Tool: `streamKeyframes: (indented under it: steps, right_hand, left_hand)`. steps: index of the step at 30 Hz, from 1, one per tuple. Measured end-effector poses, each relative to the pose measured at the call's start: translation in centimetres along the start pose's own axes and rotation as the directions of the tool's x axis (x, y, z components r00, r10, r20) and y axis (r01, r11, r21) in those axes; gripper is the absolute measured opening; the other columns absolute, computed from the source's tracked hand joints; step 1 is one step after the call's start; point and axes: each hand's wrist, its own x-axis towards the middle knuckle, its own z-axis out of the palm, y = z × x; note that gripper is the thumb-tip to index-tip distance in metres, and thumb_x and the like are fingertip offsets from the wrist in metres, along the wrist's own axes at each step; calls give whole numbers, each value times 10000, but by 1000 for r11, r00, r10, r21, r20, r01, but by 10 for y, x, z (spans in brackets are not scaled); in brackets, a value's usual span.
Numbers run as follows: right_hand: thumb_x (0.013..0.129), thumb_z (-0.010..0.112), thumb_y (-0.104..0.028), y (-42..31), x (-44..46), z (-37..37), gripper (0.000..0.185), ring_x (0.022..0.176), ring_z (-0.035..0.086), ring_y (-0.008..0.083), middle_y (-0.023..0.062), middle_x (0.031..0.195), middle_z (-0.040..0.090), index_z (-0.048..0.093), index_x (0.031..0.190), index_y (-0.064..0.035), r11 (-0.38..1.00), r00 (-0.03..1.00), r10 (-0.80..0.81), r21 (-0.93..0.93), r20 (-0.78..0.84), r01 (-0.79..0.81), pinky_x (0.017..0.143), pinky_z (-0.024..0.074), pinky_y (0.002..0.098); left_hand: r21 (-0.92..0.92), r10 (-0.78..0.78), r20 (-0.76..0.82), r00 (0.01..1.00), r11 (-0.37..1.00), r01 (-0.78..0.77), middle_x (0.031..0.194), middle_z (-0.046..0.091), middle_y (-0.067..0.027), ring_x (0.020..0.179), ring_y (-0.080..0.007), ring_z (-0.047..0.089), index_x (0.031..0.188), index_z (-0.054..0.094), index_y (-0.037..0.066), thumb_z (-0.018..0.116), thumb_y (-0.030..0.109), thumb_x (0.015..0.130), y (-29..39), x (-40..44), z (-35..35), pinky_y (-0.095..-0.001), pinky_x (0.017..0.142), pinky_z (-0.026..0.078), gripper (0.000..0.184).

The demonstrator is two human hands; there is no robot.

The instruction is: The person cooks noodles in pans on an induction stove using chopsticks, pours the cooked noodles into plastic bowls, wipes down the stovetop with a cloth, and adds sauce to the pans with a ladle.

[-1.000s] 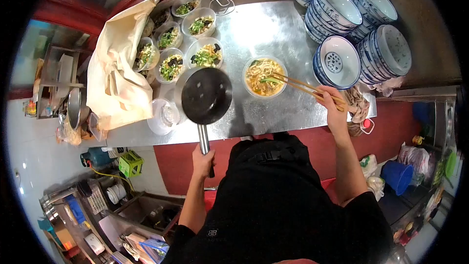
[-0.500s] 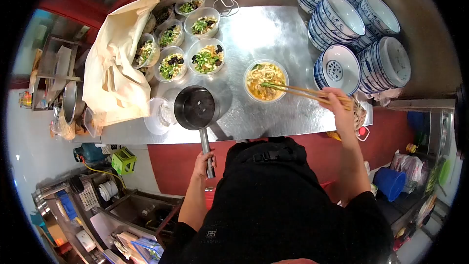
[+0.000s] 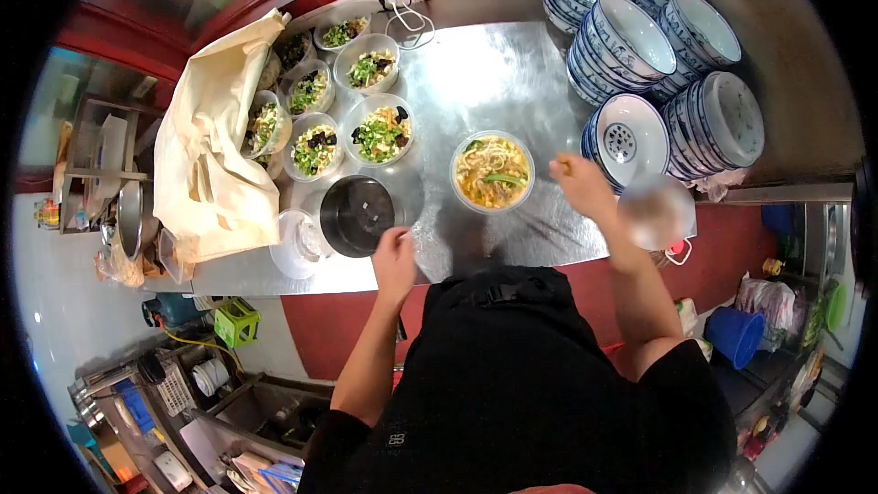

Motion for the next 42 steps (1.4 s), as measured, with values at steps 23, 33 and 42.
streamKeyframes:
  steps: [23, 33, 42]
  right_hand:
    - [862, 579, -171, -52, 167, 4, 220, 825, 627, 408, 255, 854, 627, 561, 974, 18, 970, 973, 73, 243, -220, -18, 739, 481, 438]
    - [860, 608, -209, -135, 394, -115, 224, 677, 639, 338, 203, 744, 640, 615, 893, 13, 937, 794, -173, 150, -583, 315, 641, 485, 402]
    - [885, 641, -225, -142, 542, -143, 179, 575, 476, 67, -29, 681, 543, 638, 872, -46, 896, 889, 0, 394, -459, 204, 493, 379, 273]
  left_hand:
    - [-66, -122, 397, 910, 985, 161, 649, 595, -46, 551, -117, 526, 785, 568, 4, 540, 181, 910, 117, 250, 81, -276, 537, 429, 218]
    - [-217, 217, 300, 929, 964, -155, 663, 606, -83, 486, -140, 536, 856, 602, -17, 522, 176, 901, 289, 469, 95, -282, 447, 431, 214]
    - [-263, 74, 246, 966, 965, -7, 797, 632, -125, 552, -164, 586, 993, 598, -25, 538, 198, 928, 309, 593, 143, -299, 478, 470, 240]
